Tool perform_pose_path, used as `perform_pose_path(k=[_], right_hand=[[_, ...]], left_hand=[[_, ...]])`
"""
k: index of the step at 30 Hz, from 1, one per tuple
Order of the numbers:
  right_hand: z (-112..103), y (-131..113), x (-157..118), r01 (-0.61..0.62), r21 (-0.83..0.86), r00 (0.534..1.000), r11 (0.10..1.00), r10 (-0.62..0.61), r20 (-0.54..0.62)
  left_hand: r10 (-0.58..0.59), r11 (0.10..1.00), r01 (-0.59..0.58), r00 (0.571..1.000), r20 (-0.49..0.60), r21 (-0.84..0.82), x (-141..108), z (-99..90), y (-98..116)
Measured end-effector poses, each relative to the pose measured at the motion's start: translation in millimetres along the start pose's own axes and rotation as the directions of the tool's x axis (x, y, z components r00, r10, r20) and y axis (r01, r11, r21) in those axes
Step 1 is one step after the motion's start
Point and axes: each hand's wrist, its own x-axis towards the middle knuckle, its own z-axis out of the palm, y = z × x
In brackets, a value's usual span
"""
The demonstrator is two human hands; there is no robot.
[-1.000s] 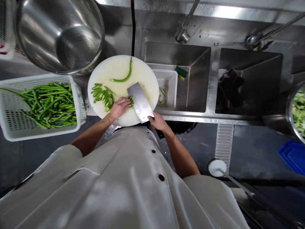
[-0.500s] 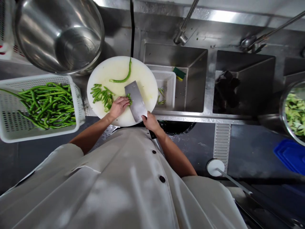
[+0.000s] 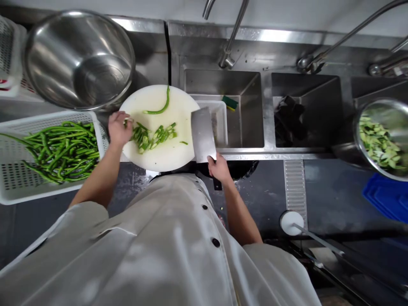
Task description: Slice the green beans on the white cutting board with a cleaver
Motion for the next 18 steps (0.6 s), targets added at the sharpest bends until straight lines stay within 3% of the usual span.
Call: perform_pose_path(k=[3,5,7,10,13,15,18], right_hand=[[-5.6,25.3,-1.5,-0.053,0.143,0.999,0.988,0.052,0.011],[9.2,23.9,3.1,-0.057,0.136,0.998,0.989,0.056,0.01],[33.4,10.1,9.9,-0.043,0.088,0.999,0.995,0.04,0.036],[73.1,-20.6,19.2,-0.017,-0.013,0.993,1.0,0.019,0.117],[105.3,-47.4,23.2,-0.012,-0.097,0.981,0.995,0.031,0.189],[120.7,-59.3,23.4,-0.006,-0.127,0.973,0.992,0.036,0.229],[134.8,-68.2,22.4,0.025,-0.134,0.955,0.991,0.016,0.296]], left_hand=[[-0.043,0.999,0.046,0.994,0.099,-0.027,2.7,-16.5,-40.6],[-0.038,0.998,0.047,0.984,0.174,-0.052,-13.4,-13.8,-41.4],[-0.045,0.997,0.055,0.978,0.206,-0.045,-37.6,-2.7,-21.6],[-0.052,0.998,0.058,0.975,0.216,-0.02,-70.7,21.9,27.2],[-0.032,0.998,0.041,0.981,0.192,-0.045,-84.6,45.5,69.5],[-0.046,0.995,0.059,0.988,0.146,-0.08,-84.4,55.1,84.5],[-0.091,0.983,0.1,0.994,0.065,-0.152,-79.4,59.3,89.2]])
